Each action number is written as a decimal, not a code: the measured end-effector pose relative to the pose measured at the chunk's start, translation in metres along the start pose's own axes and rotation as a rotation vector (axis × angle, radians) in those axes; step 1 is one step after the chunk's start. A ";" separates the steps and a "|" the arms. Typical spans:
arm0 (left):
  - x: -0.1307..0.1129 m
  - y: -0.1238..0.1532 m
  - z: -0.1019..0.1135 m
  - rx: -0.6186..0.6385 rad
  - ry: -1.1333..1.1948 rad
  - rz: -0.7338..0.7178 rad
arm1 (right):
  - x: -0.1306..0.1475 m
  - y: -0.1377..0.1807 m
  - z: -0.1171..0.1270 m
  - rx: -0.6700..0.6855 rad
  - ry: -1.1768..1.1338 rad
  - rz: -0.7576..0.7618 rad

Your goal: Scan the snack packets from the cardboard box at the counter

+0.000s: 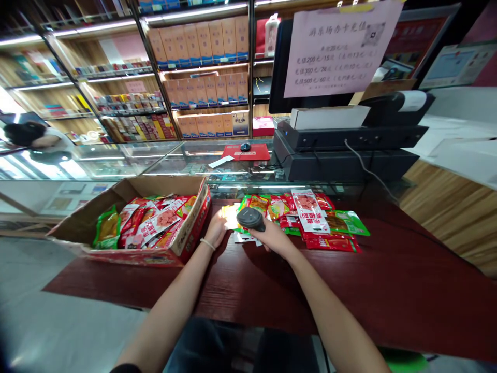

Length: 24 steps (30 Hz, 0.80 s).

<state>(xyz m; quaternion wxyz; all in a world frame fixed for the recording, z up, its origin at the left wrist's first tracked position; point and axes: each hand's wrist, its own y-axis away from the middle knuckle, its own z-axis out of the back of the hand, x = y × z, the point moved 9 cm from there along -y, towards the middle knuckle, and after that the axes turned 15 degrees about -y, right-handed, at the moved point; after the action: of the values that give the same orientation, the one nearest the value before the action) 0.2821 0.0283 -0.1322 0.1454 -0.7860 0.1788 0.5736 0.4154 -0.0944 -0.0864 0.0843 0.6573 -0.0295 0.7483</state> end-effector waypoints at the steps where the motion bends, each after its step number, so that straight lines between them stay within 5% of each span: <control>1: 0.001 -0.001 -0.001 0.005 0.005 -0.002 | 0.000 0.000 0.001 -0.007 -0.004 -0.001; 6: -0.001 -0.001 0.014 -0.130 -0.072 -0.025 | 0.005 0.002 0.005 -0.027 -0.085 -0.003; 10: -0.029 0.009 0.022 -0.272 -0.249 -0.211 | 0.007 0.002 0.010 -0.059 -0.133 0.004; 20: -0.030 0.014 0.004 -0.176 -0.234 -0.127 | 0.018 0.006 0.014 -0.104 -0.211 0.059; 24: -0.073 0.034 -0.017 -0.211 -0.252 -0.251 | 0.022 0.005 0.016 -0.142 -0.272 0.051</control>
<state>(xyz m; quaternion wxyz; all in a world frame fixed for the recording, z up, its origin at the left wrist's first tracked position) 0.2608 -0.0005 -0.0580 0.1537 -0.7351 -0.0011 0.6603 0.4280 -0.0998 -0.0624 0.1067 0.7441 -0.1101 0.6503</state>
